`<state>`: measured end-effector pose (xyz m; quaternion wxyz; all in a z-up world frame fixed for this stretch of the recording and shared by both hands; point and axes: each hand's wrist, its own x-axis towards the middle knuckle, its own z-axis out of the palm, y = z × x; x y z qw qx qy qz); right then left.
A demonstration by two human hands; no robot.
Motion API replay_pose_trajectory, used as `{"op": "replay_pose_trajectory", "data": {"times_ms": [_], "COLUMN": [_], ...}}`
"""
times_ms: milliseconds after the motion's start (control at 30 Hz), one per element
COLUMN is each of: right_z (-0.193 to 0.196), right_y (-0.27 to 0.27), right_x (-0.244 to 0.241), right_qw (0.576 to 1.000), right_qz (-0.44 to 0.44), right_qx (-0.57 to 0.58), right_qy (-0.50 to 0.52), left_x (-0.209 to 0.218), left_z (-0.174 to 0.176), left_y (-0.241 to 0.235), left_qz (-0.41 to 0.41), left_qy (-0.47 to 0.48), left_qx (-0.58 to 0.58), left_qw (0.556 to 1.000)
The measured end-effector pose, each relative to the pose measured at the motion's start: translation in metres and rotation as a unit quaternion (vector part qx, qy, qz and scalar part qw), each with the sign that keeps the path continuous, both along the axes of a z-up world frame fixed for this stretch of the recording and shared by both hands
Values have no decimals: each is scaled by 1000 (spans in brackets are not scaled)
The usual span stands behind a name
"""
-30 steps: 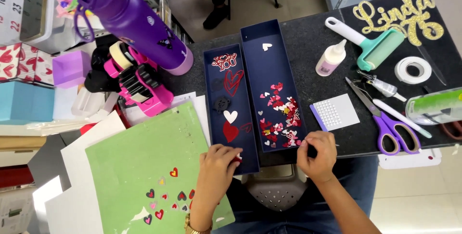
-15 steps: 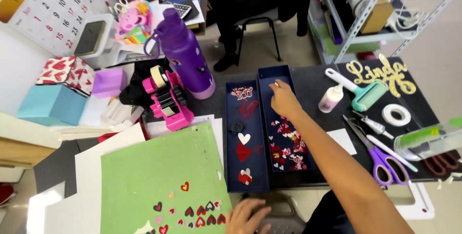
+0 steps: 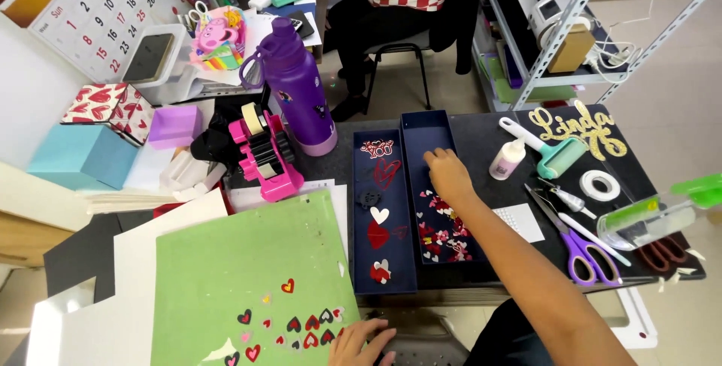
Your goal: Organizing small heart-shaped paper decorations by picking them up from a cutting mat and placing them into a storage box.
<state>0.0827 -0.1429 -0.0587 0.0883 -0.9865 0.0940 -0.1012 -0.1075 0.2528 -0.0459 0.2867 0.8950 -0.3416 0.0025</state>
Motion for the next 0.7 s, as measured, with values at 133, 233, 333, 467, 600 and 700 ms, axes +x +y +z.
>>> {"op": "replay_pose_trajectory", "data": {"times_ms": [133, 233, 333, 467, 600, 700], "right_z": [30, 65, 93, 130, 150, 143], "right_y": [3, 11, 21, 47, 70, 79], "right_x": [-26, -50, -81, -131, -158, -163], "right_qw": [990, 900, 722, 655, 677, 688], "right_qz": [-10, -153, -135, -89, -50, -51], "right_qx": [107, 387, 653, 721, 698, 678], "right_qy": [-96, -132, -184, -207, -230, -255], "left_x": [1, 6, 27, 46, 63, 70], "left_z": [30, 44, 71, 115, 151, 151], "left_y": [-11, -13, -20, -55, -110, -144], "left_qz": [-61, -72, -106, -8, -15, -13], "left_qy": [39, 53, 56, 121, 120, 118], "left_qx": [-37, -63, -178, -207, -234, -269], "left_qw": [997, 994, 977, 971, 965, 956]}}
